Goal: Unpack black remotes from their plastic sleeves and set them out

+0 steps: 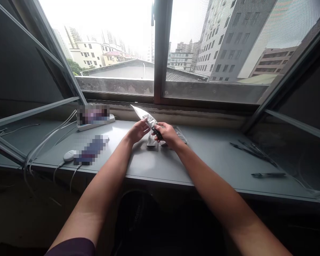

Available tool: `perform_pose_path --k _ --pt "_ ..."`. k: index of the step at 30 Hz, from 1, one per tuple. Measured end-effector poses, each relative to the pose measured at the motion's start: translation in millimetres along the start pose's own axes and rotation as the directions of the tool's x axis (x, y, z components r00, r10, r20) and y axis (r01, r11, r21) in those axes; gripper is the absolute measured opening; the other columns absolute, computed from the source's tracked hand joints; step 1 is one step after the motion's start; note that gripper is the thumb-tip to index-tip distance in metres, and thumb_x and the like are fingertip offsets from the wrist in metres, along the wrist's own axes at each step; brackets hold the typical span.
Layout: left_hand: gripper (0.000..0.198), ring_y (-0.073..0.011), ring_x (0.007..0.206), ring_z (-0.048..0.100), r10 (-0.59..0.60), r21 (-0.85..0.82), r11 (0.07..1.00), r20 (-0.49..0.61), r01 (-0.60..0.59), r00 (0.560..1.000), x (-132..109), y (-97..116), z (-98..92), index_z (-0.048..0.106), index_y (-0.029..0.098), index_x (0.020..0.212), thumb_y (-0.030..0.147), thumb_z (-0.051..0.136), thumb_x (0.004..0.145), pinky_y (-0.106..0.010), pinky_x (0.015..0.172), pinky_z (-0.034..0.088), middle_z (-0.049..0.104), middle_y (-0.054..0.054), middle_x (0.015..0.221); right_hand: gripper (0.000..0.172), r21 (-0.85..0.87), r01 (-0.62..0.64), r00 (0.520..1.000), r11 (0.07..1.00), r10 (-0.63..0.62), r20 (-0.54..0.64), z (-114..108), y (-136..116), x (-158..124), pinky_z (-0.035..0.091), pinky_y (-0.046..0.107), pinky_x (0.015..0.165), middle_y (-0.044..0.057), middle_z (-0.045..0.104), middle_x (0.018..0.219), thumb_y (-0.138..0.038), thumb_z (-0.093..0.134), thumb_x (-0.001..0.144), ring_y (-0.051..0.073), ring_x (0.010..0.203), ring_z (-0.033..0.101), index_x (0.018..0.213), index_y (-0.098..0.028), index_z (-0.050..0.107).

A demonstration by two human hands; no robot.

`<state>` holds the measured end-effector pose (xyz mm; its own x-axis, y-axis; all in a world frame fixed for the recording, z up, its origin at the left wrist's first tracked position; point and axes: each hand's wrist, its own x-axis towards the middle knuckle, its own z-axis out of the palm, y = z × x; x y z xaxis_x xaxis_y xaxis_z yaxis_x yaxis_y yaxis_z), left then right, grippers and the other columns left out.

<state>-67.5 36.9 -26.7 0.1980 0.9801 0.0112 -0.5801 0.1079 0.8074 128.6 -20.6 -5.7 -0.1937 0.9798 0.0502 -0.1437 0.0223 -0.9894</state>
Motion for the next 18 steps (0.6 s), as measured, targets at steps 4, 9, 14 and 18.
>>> perform_pose_path --k 4,9,14,18 --pt "0.019 -0.0202 0.093 0.077 -0.004 0.053 0.999 0.12 -0.003 0.993 -4.4 -1.6 -0.5 0.078 0.016 0.106 0.027 0.088 0.094 -0.034 0.095 0.059 0.082 -0.009 0.106 0.031 0.001 -0.005 1.0 1.0 0.005 -0.027 0.0 1.2 1.5 0.055 0.024 0.044 0.004 0.079 0.077 -0.032 0.074 0.11 0.016 0.051 0.07 0.132 -0.016 0.059" --pt "0.019 -0.0243 0.096 0.078 -0.098 0.104 0.992 0.244 0.075 0.965 -9.3 -2.7 -0.1 0.08 0.016 0.106 0.028 0.088 0.095 -0.038 0.096 0.059 0.082 -0.013 0.109 0.026 -0.016 0.011 0.999 1.0 -0.011 -0.034 -0.5 1.4 2.4 0.054 0.024 0.044 0.003 0.078 0.076 -0.036 0.07 0.112 0.016 0.051 0.07 0.128 -0.017 0.063" --pt "0.016 -0.0232 0.087 0.076 -0.106 0.103 0.991 0.161 0.091 0.981 -6.1 -1.8 2.5 0.08 0.014 0.103 0.029 0.083 0.097 -0.037 0.091 0.058 0.082 -0.011 0.099 0.027 -0.033 -0.002 1.0 0.999 0.002 -0.002 0.5 -0.2 1.8 0.056 0.023 0.045 0.003 0.08 0.08 -0.036 0.076 0.108 0.014 0.053 0.071 0.127 -0.017 0.068" --pt "0.01 -0.0212 0.088 0.076 -0.068 0.082 0.995 0.122 0.058 0.99 -4.7 -1.2 4.1 0.079 0.013 0.104 0.02 0.079 0.097 -0.034 0.087 0.059 0.082 -0.012 0.103 0.025 -0.016 -0.041 0.999 0.999 0.041 0.016 -0.9 -1.9 1.5 0.059 0.024 0.046 0.006 0.082 0.087 -0.033 0.078 0.107 0.015 0.054 0.073 0.125 -0.017 0.071"
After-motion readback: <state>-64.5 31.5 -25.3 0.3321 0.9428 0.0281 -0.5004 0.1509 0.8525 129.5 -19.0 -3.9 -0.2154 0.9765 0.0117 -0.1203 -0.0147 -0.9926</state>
